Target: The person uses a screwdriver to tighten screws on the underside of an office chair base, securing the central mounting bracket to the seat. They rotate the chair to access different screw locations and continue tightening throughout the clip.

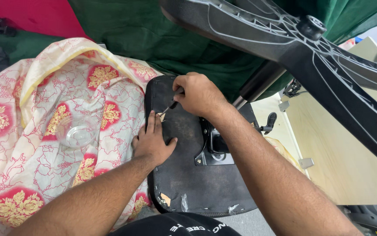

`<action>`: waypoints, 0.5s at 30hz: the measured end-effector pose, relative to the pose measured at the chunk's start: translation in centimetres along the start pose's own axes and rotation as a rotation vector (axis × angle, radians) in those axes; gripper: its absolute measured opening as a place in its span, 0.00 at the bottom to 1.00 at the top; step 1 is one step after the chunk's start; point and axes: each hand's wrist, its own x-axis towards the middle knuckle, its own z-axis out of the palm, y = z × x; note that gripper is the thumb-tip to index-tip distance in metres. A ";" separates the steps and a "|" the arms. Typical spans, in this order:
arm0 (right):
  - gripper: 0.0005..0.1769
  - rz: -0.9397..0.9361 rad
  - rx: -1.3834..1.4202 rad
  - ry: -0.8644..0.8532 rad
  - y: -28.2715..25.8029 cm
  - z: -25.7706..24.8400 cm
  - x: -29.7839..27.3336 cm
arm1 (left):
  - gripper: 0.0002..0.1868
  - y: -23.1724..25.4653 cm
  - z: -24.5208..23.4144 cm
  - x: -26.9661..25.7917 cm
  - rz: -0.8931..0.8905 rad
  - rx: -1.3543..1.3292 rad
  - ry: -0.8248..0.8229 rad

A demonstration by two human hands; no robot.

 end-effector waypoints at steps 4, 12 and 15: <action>0.13 0.065 -0.082 -0.013 -1.3 0.3 0.3 | 0.55 0.1 0.0 0.0 -0.003 0.002 -0.009; 0.21 0.107 -0.191 -0.138 -2.1 -0.8 -0.6 | 0.55 0.2 -0.6 -0.3 -0.001 0.030 -0.048; 0.17 -0.074 -0.037 -0.010 -1.0 -0.8 -0.7 | 0.55 0.1 -0.7 -0.3 -0.009 0.021 -0.034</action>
